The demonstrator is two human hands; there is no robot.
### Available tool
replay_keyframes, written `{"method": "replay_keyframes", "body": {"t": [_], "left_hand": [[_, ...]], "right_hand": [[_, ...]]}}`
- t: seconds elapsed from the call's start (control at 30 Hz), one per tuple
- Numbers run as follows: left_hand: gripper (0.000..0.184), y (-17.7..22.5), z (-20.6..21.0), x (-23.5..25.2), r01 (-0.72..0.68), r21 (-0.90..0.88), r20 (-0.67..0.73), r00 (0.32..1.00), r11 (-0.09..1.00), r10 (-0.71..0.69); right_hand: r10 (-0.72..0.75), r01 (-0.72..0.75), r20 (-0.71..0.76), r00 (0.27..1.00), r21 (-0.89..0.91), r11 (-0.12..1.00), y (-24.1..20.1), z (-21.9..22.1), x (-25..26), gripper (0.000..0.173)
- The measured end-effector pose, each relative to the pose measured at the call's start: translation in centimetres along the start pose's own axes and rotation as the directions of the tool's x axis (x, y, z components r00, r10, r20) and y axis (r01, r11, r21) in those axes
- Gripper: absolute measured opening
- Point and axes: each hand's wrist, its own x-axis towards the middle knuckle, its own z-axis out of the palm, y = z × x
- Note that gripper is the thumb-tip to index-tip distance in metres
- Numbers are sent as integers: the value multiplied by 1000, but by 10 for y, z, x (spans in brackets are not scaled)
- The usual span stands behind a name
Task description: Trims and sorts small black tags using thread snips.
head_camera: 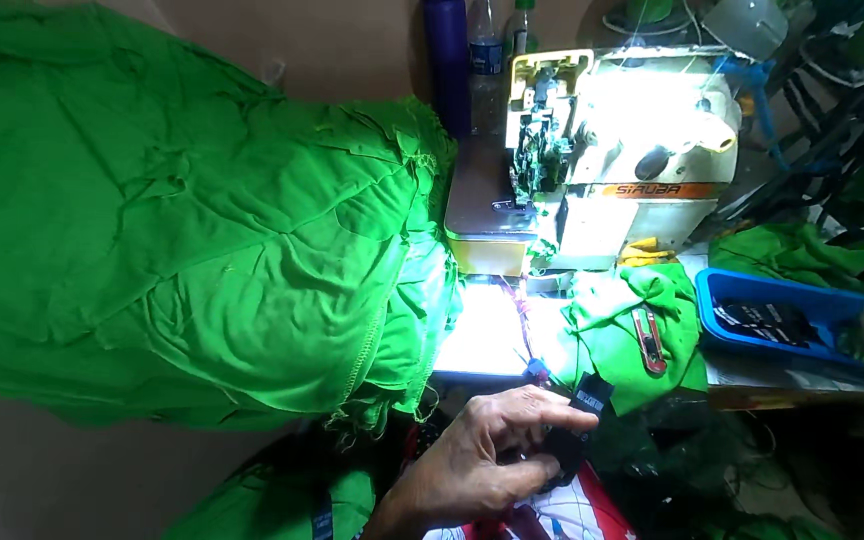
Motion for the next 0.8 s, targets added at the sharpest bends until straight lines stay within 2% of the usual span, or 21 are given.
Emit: {"method": "replay_keyframes", "body": {"t": [0.07,0.1,0.13,0.2,0.27,0.43,0.63,0.8], "left_hand": [[42,-1,2,-2,-9,-4,-7,1000,1000,8],[43,-2,3,-3,-8,-1,-14,1000,1000,8],[44,-3,4,-4,-5,-3,-21,1000,1000,5],[44,-4,5,-6,-6,-16,-29,1000,1000,6],[44,-5,6,-6,-6,-25,-37,999,1000,5],[43,-6,8,-6,-2,-24,-48,999,1000,0],[49,-3,10,-6,61,-75,-66,996,995,-65],[39,-5,7,-11,159,-197,-118,976,968,-184]], "right_hand": [[-64,31,103,993,294,955,-21,-2,-30,23],[-66,-33,220,973,420,907,-35,-1,-46,10],[-69,-119,343,937,497,859,-48,-1,-62,3],[-79,-260,520,851,546,797,-68,3,-88,9],[-99,-325,601,793,555,766,-80,10,-105,8],[-125,-427,639,759,633,646,-95,33,-116,3],[-145,-491,653,744,681,543,-106,46,-113,15],[-92,-498,664,742,639,587,-113,49,-104,20]]}}
